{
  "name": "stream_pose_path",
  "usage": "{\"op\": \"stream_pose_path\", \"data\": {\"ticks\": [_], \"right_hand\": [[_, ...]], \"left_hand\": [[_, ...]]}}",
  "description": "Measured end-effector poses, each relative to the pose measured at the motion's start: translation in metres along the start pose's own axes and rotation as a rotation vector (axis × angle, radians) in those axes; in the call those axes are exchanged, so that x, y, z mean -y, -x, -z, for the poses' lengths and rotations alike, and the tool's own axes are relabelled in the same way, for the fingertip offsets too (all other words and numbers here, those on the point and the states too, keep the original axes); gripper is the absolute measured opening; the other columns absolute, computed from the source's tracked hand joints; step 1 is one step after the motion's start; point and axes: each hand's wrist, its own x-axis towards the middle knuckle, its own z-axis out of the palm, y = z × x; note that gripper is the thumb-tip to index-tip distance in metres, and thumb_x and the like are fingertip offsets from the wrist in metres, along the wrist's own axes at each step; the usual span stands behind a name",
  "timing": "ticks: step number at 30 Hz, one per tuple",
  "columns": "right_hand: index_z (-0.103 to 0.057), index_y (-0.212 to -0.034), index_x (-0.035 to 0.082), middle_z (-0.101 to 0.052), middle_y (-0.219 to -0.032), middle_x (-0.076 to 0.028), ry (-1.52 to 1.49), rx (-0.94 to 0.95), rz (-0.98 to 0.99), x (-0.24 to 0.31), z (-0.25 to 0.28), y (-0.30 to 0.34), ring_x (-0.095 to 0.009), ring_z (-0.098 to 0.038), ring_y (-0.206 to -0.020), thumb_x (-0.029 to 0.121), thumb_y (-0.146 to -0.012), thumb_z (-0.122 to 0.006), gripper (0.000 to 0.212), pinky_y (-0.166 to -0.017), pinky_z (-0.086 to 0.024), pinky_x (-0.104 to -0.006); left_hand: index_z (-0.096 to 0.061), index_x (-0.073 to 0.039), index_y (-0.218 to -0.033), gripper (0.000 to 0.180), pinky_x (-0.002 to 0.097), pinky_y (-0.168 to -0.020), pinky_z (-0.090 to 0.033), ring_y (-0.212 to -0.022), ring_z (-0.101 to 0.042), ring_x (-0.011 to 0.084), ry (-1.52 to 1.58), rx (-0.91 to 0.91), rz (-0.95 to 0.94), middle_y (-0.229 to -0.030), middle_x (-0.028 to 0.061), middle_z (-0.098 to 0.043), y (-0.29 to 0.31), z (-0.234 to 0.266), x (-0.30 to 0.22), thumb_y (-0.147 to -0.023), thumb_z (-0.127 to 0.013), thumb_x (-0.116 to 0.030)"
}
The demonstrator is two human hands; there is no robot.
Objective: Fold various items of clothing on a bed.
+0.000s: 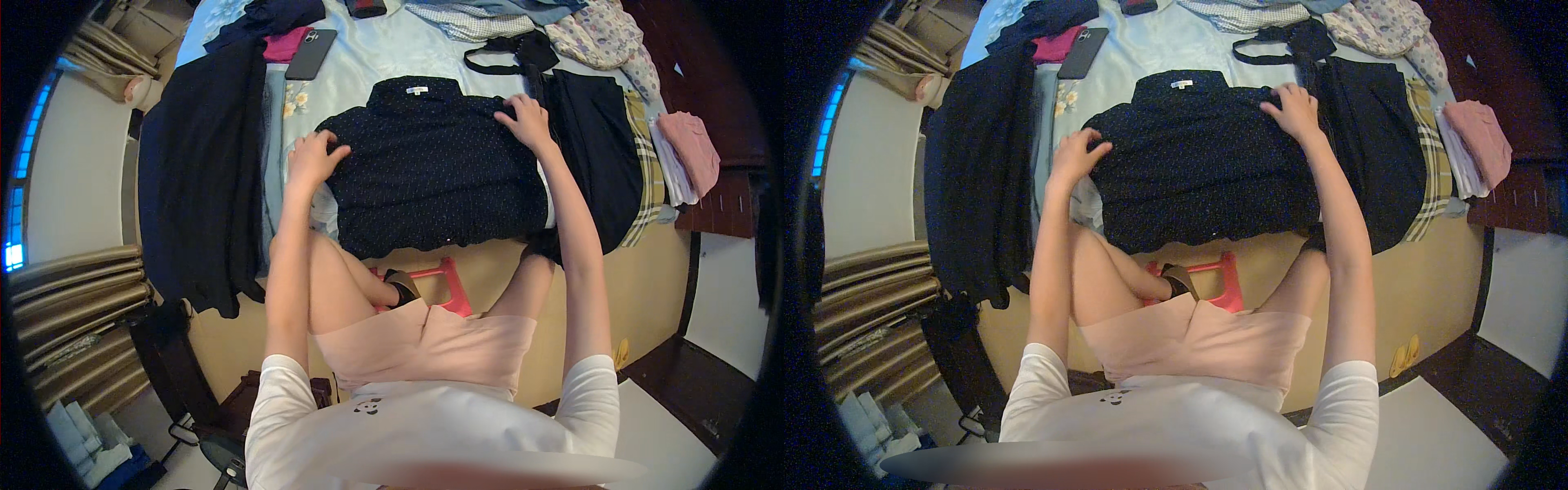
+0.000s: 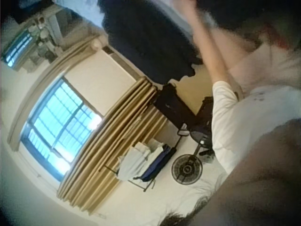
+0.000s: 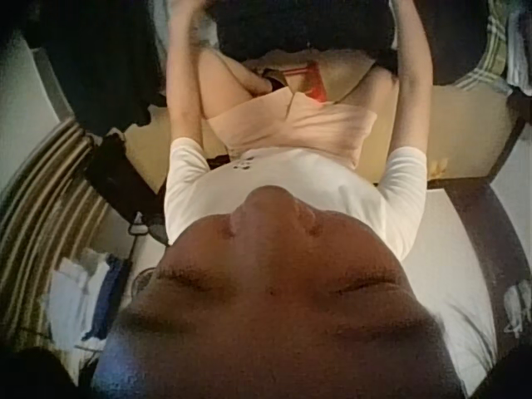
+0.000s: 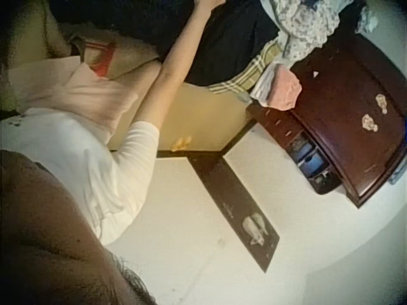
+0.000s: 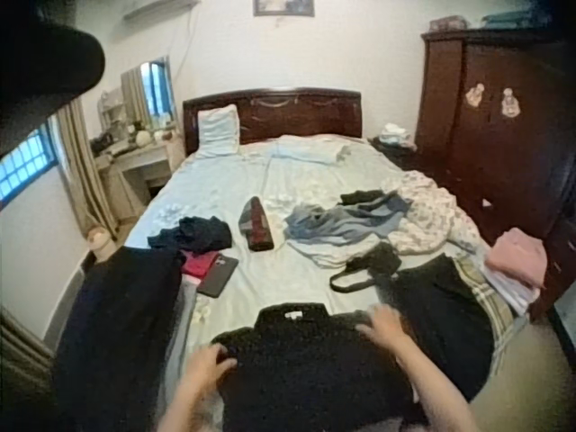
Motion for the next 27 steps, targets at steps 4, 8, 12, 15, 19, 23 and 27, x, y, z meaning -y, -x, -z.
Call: {"op": "stream_pose_path", "data": {"ticks": [4, 8, 12, 15, 19, 23, 27], "right_hand": [[-0.045, -0.114, 0.008, -0.049, -0.115, -0.013, -0.255, -0.130, 0.138, 0.014, -0.015, -0.028, -0.029, -0.047, -0.105, 0.030, -0.072, -0.063, 0.051, -0.086, -0.039, -0.0383], [-0.031, -0.127, 0.013, -0.044, -0.122, -0.011, -0.220, -0.013, 0.142, 0.073, -0.023, -0.036, -0.028, -0.038, -0.115, 0.023, -0.069, -0.066, 0.069, -0.097, -0.024, -0.0451], [-0.044, -0.118, 0.012, -0.054, -0.108, -0.008, -0.190, 0.059, -0.005, 0.084, -0.015, -0.047, -0.026, -0.044, -0.107, 0.021, -0.068, -0.067, 0.055, -0.090, -0.030, -0.0438], [-0.050, -0.105, 0.010, -0.056, -0.100, -0.007, -0.374, 0.075, -0.021, 0.076, -0.009, -0.045, -0.025, -0.048, -0.098, 0.018, -0.066, -0.067, 0.043, -0.084, -0.036, -0.0393], [-0.049, -0.090, 0.007, -0.054, -0.095, -0.006, -0.275, -0.217, 0.266, 0.075, 0.018, -0.007, -0.024, -0.050, -0.092, 0.009, -0.060, -0.065, 0.034, -0.080, -0.038, -0.0361], [-0.048, -0.086, 0.007, -0.051, -0.094, -0.006, -0.116, -0.352, 0.579, 0.062, 0.014, 0.038, -0.024, -0.049, -0.092, 0.004, -0.057, -0.062, 0.032, -0.080, -0.038, -0.0356], [-0.048, -0.083, 0.007, -0.049, -0.094, -0.006, -0.078, -0.236, 0.563, 0.053, -0.012, 0.060, -0.023, -0.048, -0.091, 0.001, -0.059, -0.056, 0.026, -0.079, -0.038, -0.0344]], "left_hand": [[-0.052, -0.011, -0.108, 0.052, 0.0388, -0.087, -0.036, -0.106, -0.043, 0.0294, 0.052, -0.187, -0.175, -0.110, 0.0106, -0.052, -0.052, -0.011, -0.010, -0.065, -0.068, -0.036], [-0.049, -0.009, -0.113, 0.058, 0.0384, -0.088, -0.037, -0.104, -0.047, 0.0296, 0.198, -0.336, -0.401, -0.110, 0.0129, -0.053, -0.100, -0.037, -0.020, -0.064, -0.069, -0.033], [-0.054, -0.004, -0.103, 0.049, 0.0361, -0.079, -0.043, -0.093, -0.055, 0.0285, 0.202, 0.005, -0.253, -0.099, 0.0158, -0.058, -0.111, -0.030, -0.046, -0.064, -0.069, -0.030], [-0.054, -0.002, -0.093, 0.036, 0.0392, -0.072, -0.043, -0.090, -0.054, 0.0309, 0.216, -0.076, -0.201, -0.094, 0.0161, -0.057, -0.099, -0.019, -0.060, -0.069, -0.066, -0.026], [-0.049, -0.003, -0.088, 0.027, 0.0398, -0.067, -0.043, -0.083, -0.054, 0.0323, 0.100, -0.266, -0.410, -0.086, 0.0149, -0.055, -0.049, 0.005, -0.064, -0.071, -0.062, -0.019], [-0.045, -0.006, -0.083, 0.019, 0.0365, -0.059, -0.045, -0.075, -0.054, 0.0269, -0.031, -0.315, -0.666, -0.078, 0.0097, -0.050, 0.008, -0.005, -0.067, -0.067, -0.055, -0.009], [-0.049, -0.007, -0.098, 0.031, 0.0325, -0.058, -0.046, -0.077, -0.053, 0.0229, -0.153, -0.183, -0.736, -0.083, 0.0061, -0.049, 0.034, -0.047, -0.060, -0.067, -0.053, -0.006]]}}
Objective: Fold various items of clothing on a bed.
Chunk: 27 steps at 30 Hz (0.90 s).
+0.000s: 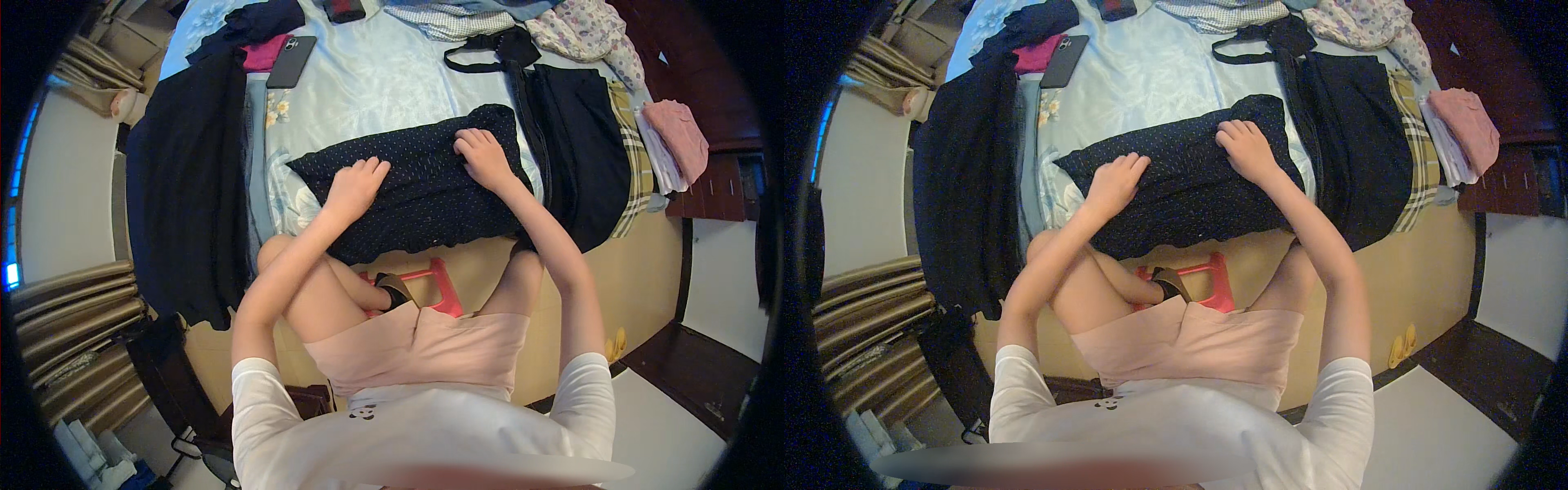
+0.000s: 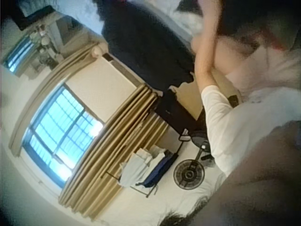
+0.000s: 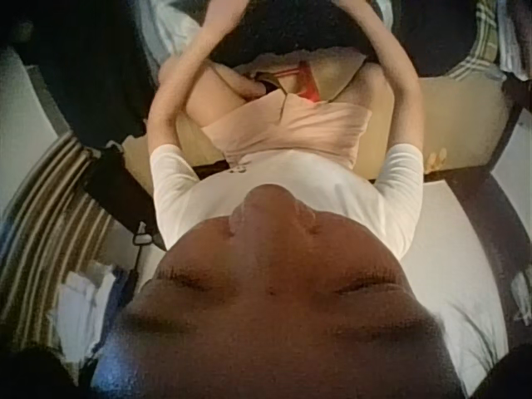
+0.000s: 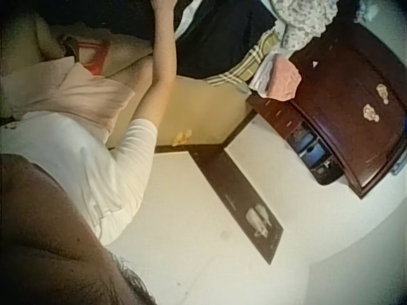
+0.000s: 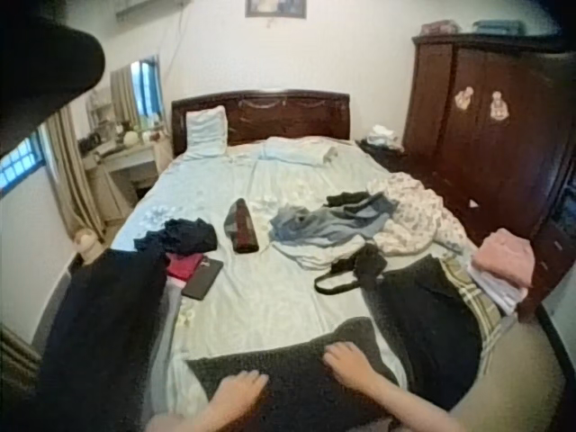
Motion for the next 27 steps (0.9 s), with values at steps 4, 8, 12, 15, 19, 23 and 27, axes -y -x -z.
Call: {"op": "stream_pose_path", "data": {"ticks": [4, 8, 12, 15, 19, 23, 27], "right_hand": [[-0.047, -0.080, 0.008, -0.049, -0.093, -0.006, -0.051, 0.103, -0.154, 0.008, 0.018, 0.001, -0.023, -0.048, -0.088, 0.000, -0.060, -0.054, 0.022, -0.078, -0.038, -0.0343], [-0.050, -0.094, 0.010, -0.049, -0.105, -0.006, 0.102, 0.041, -0.192, -0.001, 0.030, -0.010, -0.024, -0.045, -0.102, 0.000, -0.062, -0.054, 0.033, -0.087, -0.034, -0.0359], [-0.042, -0.119, 0.017, -0.046, -0.118, -0.006, 0.278, -0.007, -0.161, -0.032, 0.024, -0.016, -0.024, -0.036, -0.117, -0.001, -0.065, -0.053, 0.058, -0.098, -0.026, -0.0386], [-0.047, -0.112, 0.015, -0.052, -0.106, -0.005, 0.377, 0.047, -0.107, -0.054, 0.022, -0.017, -0.024, -0.040, -0.111, 0.002, -0.067, -0.051, 0.047, -0.098, -0.028, -0.0381], [-0.052, -0.081, 0.010, -0.055, -0.083, -0.003, 0.447, 0.048, -0.044, -0.071, 0.026, -0.008, -0.020, -0.049, -0.092, 0.010, -0.071, -0.047, 0.011, -0.087, -0.037, -0.0349], [-0.051, -0.080, 0.010, -0.057, -0.080, -0.005, 0.495, 0.088, -0.195, -0.082, 0.023, 0.009, -0.020, -0.054, -0.085, 0.011, -0.072, -0.047, 0.009, -0.072, -0.044, -0.0340], [-0.051, -0.082, 0.008, -0.059, -0.074, -0.008, 0.465, 0.198, -0.403, -0.096, 0.010, 0.024, -0.025, -0.060, -0.069, 0.011, -0.075, -0.046, 0.009, -0.052, -0.047, -0.0376]], "left_hand": [[-0.052, -0.010, -0.104, 0.043, 0.0369, -0.071, -0.043, -0.088, -0.050, 0.0247, 0.142, 0.062, 0.131, -0.089, 0.0067, -0.051, 0.001, 0.025, -0.001, -0.062, -0.056, 0.000], [-0.060, -0.011, -0.091, 0.033, 0.0359, -0.075, -0.043, -0.089, -0.050, 0.0273, 0.195, 0.154, 0.083, -0.093, 0.0076, -0.054, 0.002, 0.038, 0.025, -0.065, -0.048, 0.005], [-0.055, -0.014, -0.103, 0.041, 0.0356, -0.080, -0.042, -0.097, -0.049, 0.0269, 0.053, 0.128, 0.179, -0.100, 0.0073, -0.053, 0.003, 0.048, 0.043, -0.064, -0.060, -0.002], [-0.053, -0.017, -0.109, 0.048, 0.0389, -0.084, -0.039, -0.103, -0.047, 0.0233, 0.008, 0.268, 0.375, -0.104, 0.0034, -0.053, 0.010, 0.041, 0.067, -0.064, -0.065, -0.009], [-0.054, -0.018, -0.110, 0.046, 0.0379, -0.080, -0.043, -0.098, -0.051, 0.0233, 0.044, 0.293, 0.319, -0.109, 0.0029, -0.053, 0.019, 0.036, 0.088, -0.066, -0.064, -0.010], [-0.059, -0.016, -0.102, 0.033, 0.0364, -0.073, -0.045, -0.087, -0.056, 0.0265, -0.002, 0.222, 0.382, -0.096, 0.0065, -0.058, 0.019, 0.040, 0.086, -0.071, -0.055, -0.005], [-0.063, -0.015, -0.095, 0.030, 0.0365, -0.067, -0.046, -0.078, -0.058, 0.0272, -0.063, -0.064, 0.388, -0.083, 0.0072, -0.061, 0.024, 0.038, 0.086, -0.070, -0.050, -0.003]]}}
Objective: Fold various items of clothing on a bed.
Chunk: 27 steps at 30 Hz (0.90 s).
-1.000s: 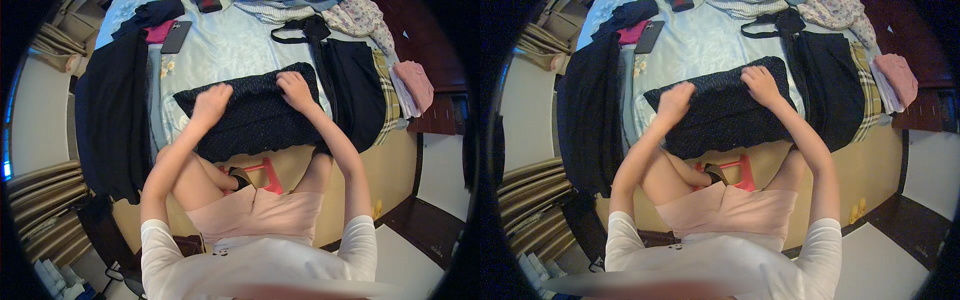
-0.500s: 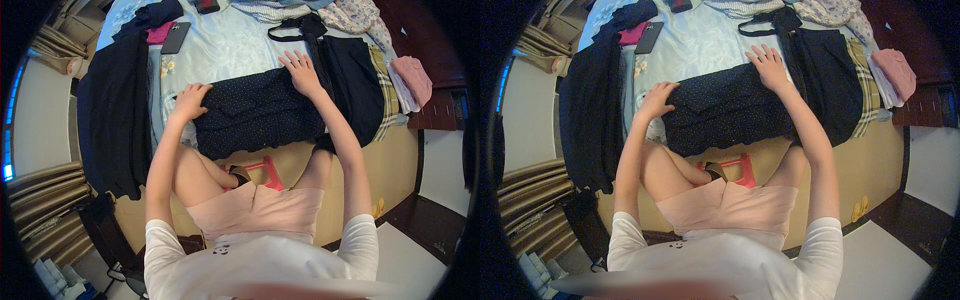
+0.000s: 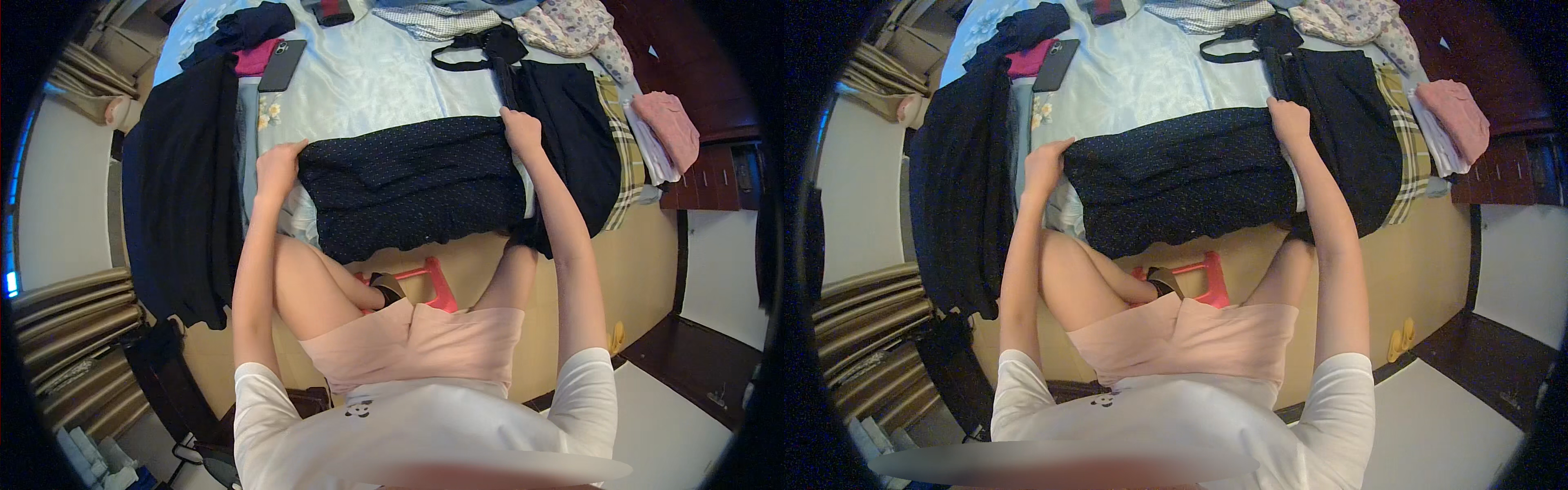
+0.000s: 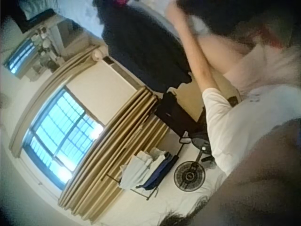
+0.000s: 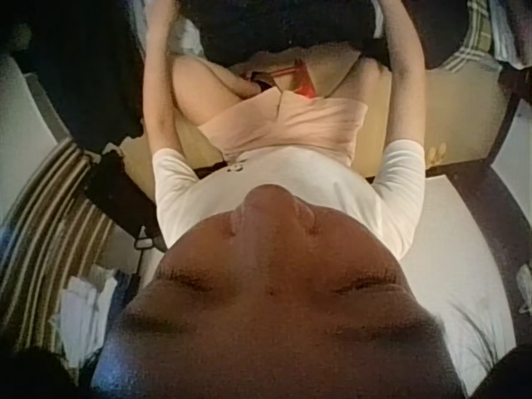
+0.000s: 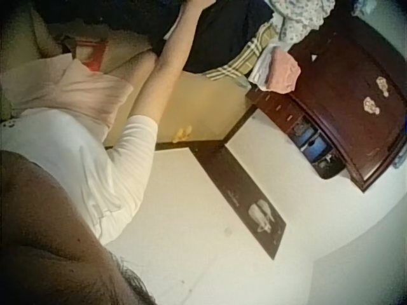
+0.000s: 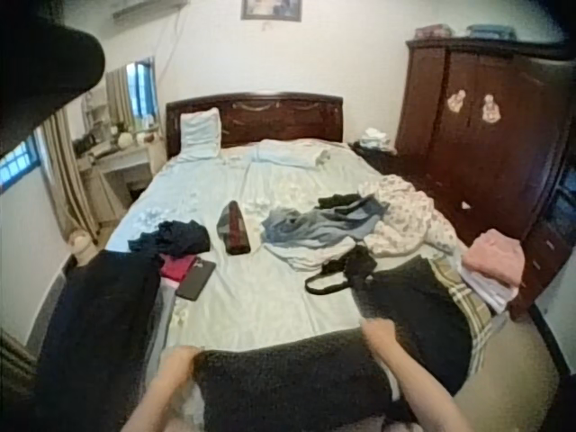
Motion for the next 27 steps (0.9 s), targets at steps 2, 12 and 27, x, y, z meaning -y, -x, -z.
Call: {"op": "stream_pose_path", "data": {"ticks": [2, 12, 27], "right_hand": [[-0.051, -0.083, 0.008, -0.059, -0.074, -0.008, -0.037, 0.042, -0.113, 0.003, -0.001, -0.001, -0.025, -0.060, -0.070, 0.011, -0.075, -0.046, 0.010, -0.054, -0.047, -0.0374], [-0.050, -0.085, 0.010, -0.051, -0.100, -0.008, -0.145, -0.080, 0.058, 0.044, 0.049, -0.003, -0.025, -0.048, -0.097, 0.006, -0.071, -0.048, 0.014, -0.077, -0.041, -0.0359], [-0.054, -0.079, 0.009, -0.053, -0.088, -0.003, -0.545, -0.206, 0.457, 0.073, 0.071, 0.036, -0.021, -0.049, -0.091, 0.009, -0.063, -0.061, 0.018, -0.077, -0.039, -0.0338]], "left_hand": [[-0.063, -0.014, -0.094, 0.030, 0.0363, -0.067, -0.046, -0.078, -0.058, 0.0270, 0.023, -0.029, -0.013, -0.083, 0.0073, -0.061, 0.006, 0.000, 0.005, -0.069, -0.051, -0.003], [-0.053, -0.016, -0.109, 0.049, 0.0384, -0.090, -0.034, -0.110, -0.043, 0.0237, 0.070, -0.063, -0.170, -0.114, 0.0051, -0.050, 0.013, 0.014, -0.016, -0.062, -0.061, -0.004], [-0.061, -0.012, -0.097, 0.020, 0.0415, -0.094, -0.031, -0.113, -0.040, 0.0285, 0.270, 0.009, -0.269, -0.116, 0.0077, -0.050, 0.016, -0.042, -0.055, -0.079, -0.053, -0.018]]}}
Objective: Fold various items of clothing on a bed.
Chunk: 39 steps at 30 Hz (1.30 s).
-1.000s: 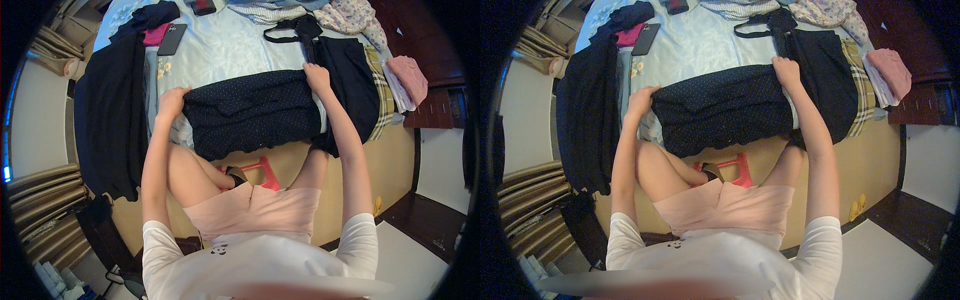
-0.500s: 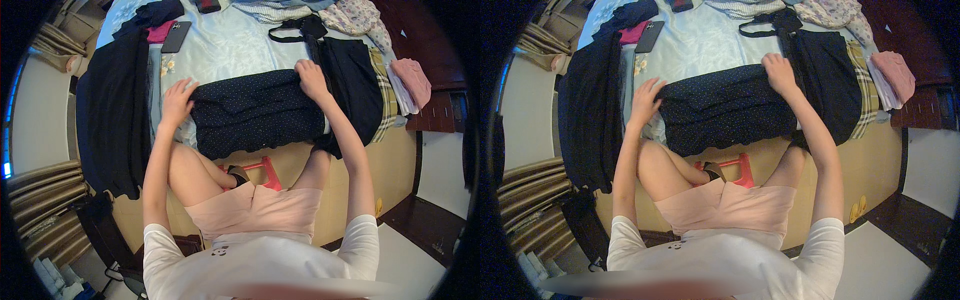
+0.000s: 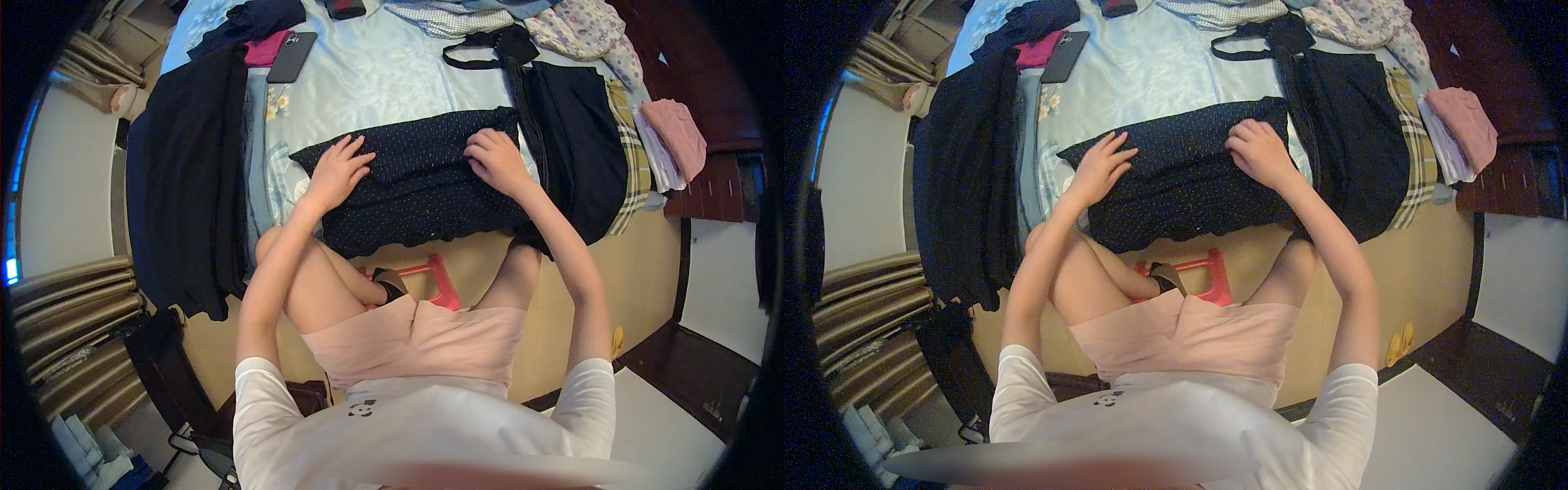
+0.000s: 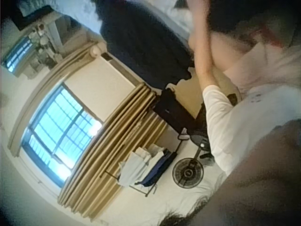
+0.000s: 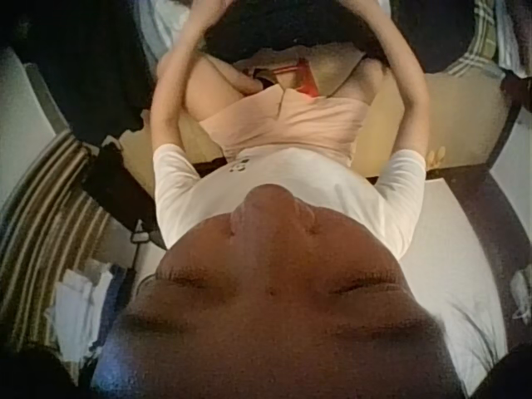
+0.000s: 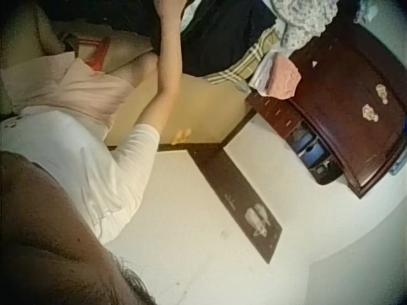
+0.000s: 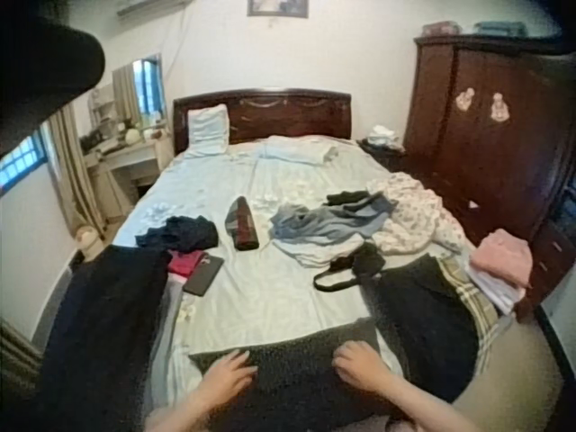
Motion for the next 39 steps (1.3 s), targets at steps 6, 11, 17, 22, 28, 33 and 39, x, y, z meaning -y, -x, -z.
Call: {"op": "stream_pose_path", "data": {"ticks": [6, 11, 17, 22, 28, 33, 39], "right_hand": [[-0.057, -0.079, 0.008, -0.058, -0.078, -0.007, -0.143, -0.052, -0.103, -0.026, 0.011, -0.008, -0.025, -0.054, -0.080, 0.009, -0.069, -0.058, 0.010, -0.071, -0.042, -0.0361], [-0.057, -0.096, 0.008, -0.059, -0.084, -0.012, -0.148, -0.007, -0.382, -0.079, -0.010, -0.034, -0.029, -0.055, -0.085, 0.015, -0.075, -0.057, 0.021, -0.075, -0.042, -0.0379], [-0.048, -0.113, 0.016, -0.055, -0.099, -0.013, 0.109, 0.507, -0.426, -0.101, -0.021, -0.028, -0.029, -0.051, -0.096, 0.024, -0.062, -0.072, 0.057, -0.083, -0.041, -0.0394], [-0.056, -0.099, 0.011, -0.056, -0.095, -0.011, 0.080, 0.712, -0.468, -0.102, -0.006, -0.021, -0.029, -0.050, -0.097, 0.016, -0.064, -0.069, 0.038, -0.082, -0.041, -0.0364], [-0.057, -0.097, 0.011, -0.059, -0.094, -0.012, 0.160, 0.514, -0.600, -0.108, 0.015, -0.011, -0.029, -0.056, -0.090, 0.010, -0.065, -0.063, 0.032, -0.074, -0.046, -0.0388], [-0.057, -0.089, 0.008, -0.057, -0.092, -0.011, 0.324, 0.202, -0.556, -0.118, 0.024, -0.019, -0.031, -0.057, -0.085, 0.005, -0.070, -0.050, 0.020, -0.069, -0.047, -0.0429], [-0.056, -0.085, 0.011, -0.054, -0.084, -0.002, 0.654, -0.093, -0.335, -0.116, 0.038, -0.047, -0.019, -0.049, -0.088, 0.006, -0.069, -0.051, 0.017, -0.070, -0.039, -0.0325]], "left_hand": [[-0.059, -0.009, -0.096, 0.020, 0.0408, -0.092, -0.031, -0.112, -0.039, 0.0348, 0.063, -0.056, 0.110, -0.114, 0.0129, -0.050, -0.010, 0.020, 0.010, -0.083, -0.048, -0.020], [-0.047, -0.012, -0.113, 0.051, 0.0394, -0.086, -0.036, -0.106, -0.046, 0.0295, -0.098, 0.197, 0.327, -0.107, 0.0131, -0.054, -0.026, 0.032, 0.028, -0.069, -0.065, -0.030], [-0.054, -0.008, -0.107, 0.057, 0.0357, -0.075, -0.043, -0.087, -0.057, 0.0264, -0.010, 0.559, 0.475, -0.093, 0.0124, -0.060, -0.038, 0.031, 0.046, -0.058, -0.073, -0.032], [-0.062, -0.003, -0.089, 0.040, 0.0338, -0.070, -0.044, -0.079, -0.059, 0.0275, 0.217, 0.540, 0.481, -0.083, 0.0143, -0.062, -0.033, 0.032, 0.056, -0.060, -0.072, -0.029], [-0.062, -0.003, -0.091, 0.037, 0.0358, -0.069, -0.044, -0.079, -0.059, 0.0294, 0.280, 0.467, 0.495, -0.081, 0.0157, -0.062, -0.038, 0.043, 0.059, -0.064, -0.069, -0.027], [-0.060, -0.008, -0.093, 0.033, 0.0391, -0.068, -0.044, -0.081, -0.057, 0.0327, -0.082, 0.127, 0.364, -0.083, 0.0151, -0.061, -0.065, 0.057, 0.041, -0.066, -0.067, -0.025], [-0.059, -0.009, -0.085, 0.018, 0.0394, -0.064, -0.044, -0.077, -0.057, 0.0300, -0.315, -0.157, 0.227, -0.080, 0.0094, -0.060, -0.095, 0.085, 0.043, -0.069, -0.063, -0.015]]}}
